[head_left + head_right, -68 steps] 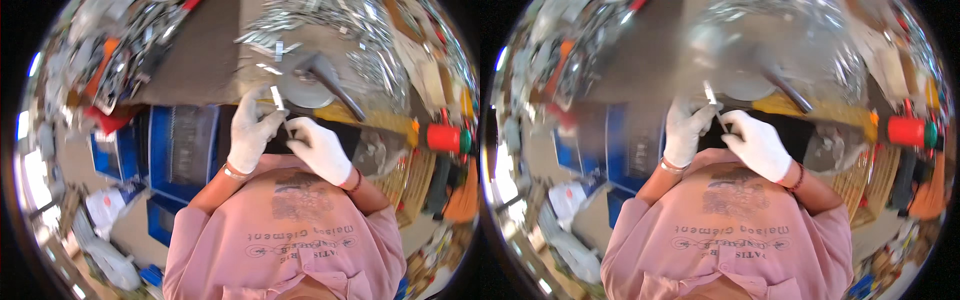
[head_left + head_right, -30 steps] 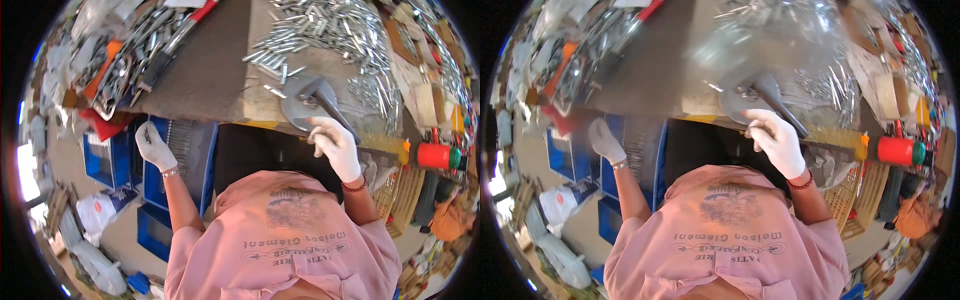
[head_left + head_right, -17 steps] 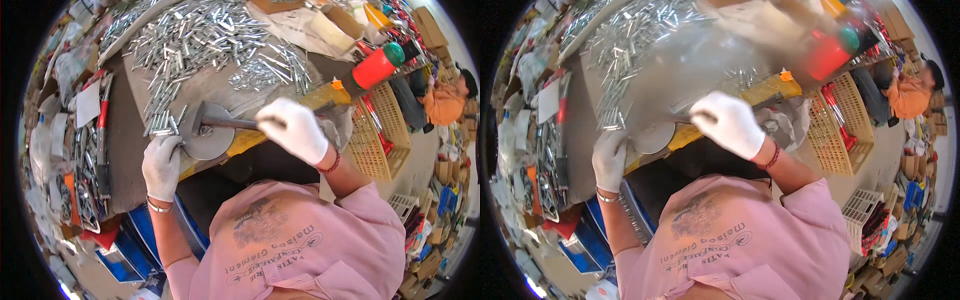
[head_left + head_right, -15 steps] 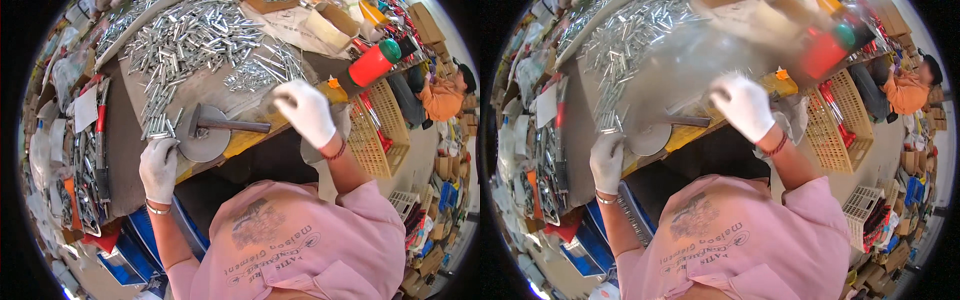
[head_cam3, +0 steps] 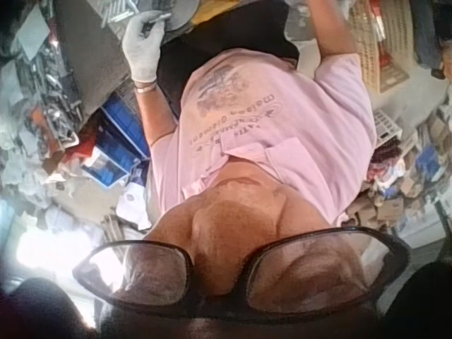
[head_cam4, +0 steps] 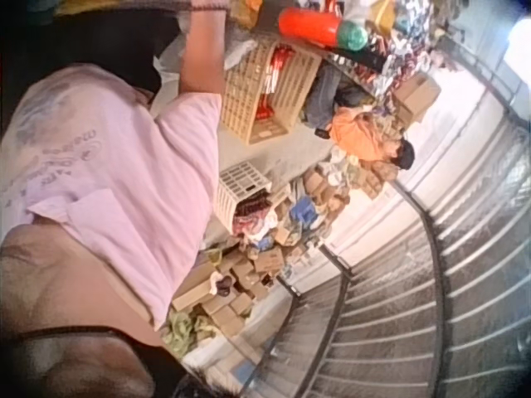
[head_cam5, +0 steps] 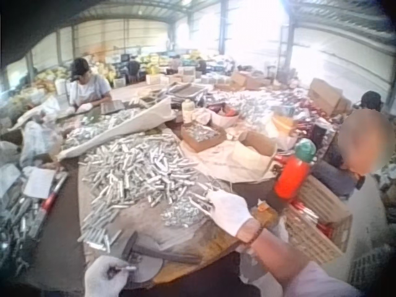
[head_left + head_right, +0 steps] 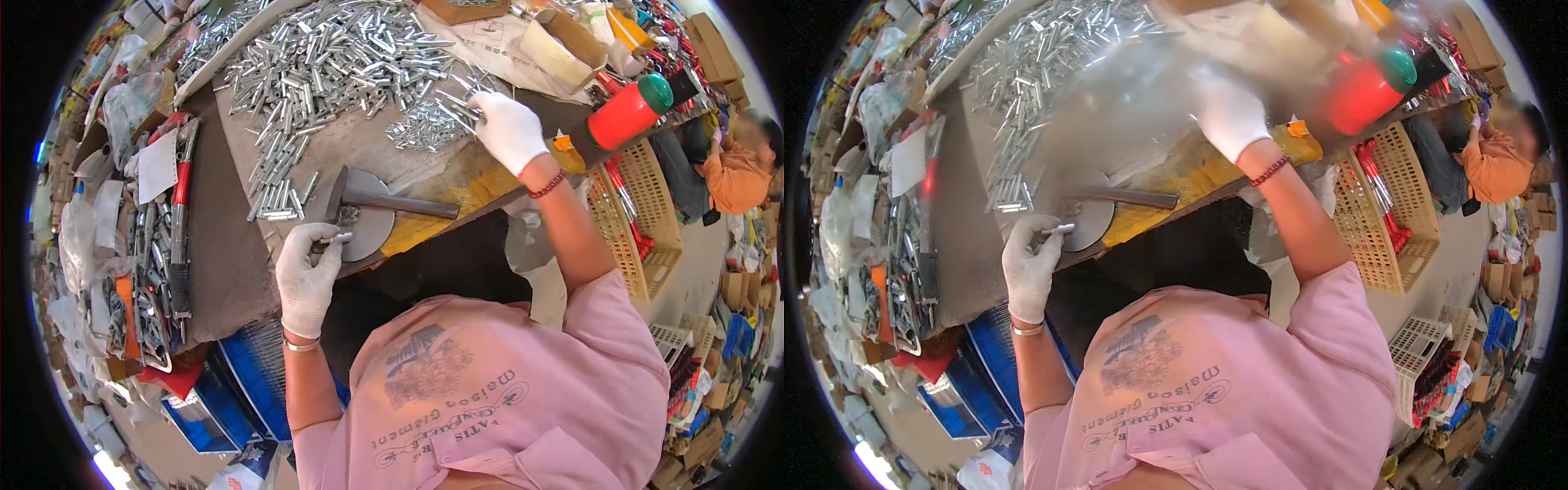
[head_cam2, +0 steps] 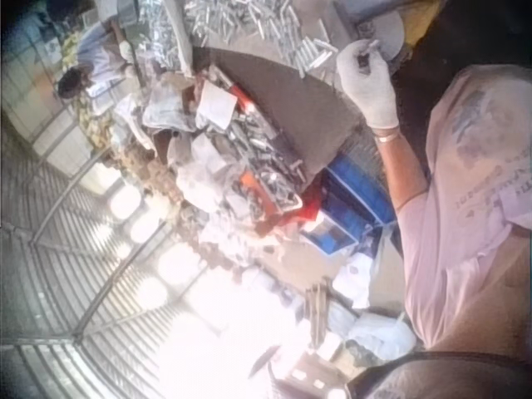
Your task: Assembling small metal hardware components using a hammer on a metal plate.
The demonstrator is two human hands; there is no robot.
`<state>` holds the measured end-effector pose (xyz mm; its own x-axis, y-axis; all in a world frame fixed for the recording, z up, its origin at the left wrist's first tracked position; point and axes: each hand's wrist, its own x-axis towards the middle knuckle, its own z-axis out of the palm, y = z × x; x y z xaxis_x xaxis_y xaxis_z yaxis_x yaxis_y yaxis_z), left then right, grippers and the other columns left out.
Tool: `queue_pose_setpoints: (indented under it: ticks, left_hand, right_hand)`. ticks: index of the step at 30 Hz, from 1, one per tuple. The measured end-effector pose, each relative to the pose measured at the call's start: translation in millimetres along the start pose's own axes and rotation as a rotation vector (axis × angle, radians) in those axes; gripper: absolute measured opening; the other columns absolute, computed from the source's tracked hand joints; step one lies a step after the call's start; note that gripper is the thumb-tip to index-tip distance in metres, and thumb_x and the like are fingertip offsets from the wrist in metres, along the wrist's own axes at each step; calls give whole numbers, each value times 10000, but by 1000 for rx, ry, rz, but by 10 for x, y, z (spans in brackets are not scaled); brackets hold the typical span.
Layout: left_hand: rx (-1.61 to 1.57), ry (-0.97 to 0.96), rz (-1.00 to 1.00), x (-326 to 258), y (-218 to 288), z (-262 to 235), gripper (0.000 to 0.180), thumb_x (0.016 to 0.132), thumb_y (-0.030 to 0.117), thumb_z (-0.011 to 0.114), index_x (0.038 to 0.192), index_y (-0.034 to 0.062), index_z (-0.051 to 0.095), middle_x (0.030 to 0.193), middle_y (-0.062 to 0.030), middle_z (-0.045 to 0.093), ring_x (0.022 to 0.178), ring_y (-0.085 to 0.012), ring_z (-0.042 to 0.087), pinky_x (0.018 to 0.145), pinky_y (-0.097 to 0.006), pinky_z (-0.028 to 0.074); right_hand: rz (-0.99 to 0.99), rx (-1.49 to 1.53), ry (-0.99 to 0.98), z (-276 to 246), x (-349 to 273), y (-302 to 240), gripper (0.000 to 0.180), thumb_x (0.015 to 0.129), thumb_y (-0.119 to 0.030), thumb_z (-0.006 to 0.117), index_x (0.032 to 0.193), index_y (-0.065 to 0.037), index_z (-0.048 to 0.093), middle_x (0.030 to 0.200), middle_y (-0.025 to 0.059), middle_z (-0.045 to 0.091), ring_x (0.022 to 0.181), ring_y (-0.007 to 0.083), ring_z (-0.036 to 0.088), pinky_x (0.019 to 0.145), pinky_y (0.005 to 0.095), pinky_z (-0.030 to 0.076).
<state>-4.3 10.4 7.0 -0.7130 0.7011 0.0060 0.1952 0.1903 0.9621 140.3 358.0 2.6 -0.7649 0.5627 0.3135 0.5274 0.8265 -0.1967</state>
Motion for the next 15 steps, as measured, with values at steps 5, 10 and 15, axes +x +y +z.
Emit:
queue_pose_setpoints:
  ticks: [5,10,15]
  left_hand:
    - [347,83,214,-51,83,-24,172,886,-29,750,1047,32,767,983,-111,689,870,-243,690,776,-345,549]
    - [506,96,309,-12,8,-20,114,851,83,824,963,88,802,919,-112,680,861,-303,679,761,-396,542]
    - [495,83,340,-32,-20,-51,107,841,97,835,944,85,811,880,-106,674,852,-306,672,751,-409,536]
  right_hand:
    - [-146,341,62,-240,-213,-251,215,890,-25,693,1086,-83,760,1011,114,718,884,318,719,804,382,583]
    - [-448,436,-124,-277,-578,-997,128,866,-39,715,965,-115,740,926,79,675,840,306,703,730,380,579]
    - [-541,390,-185,-46,-661,-1199,91,855,-78,731,918,-141,714,916,57,640,845,275,698,734,394,583]
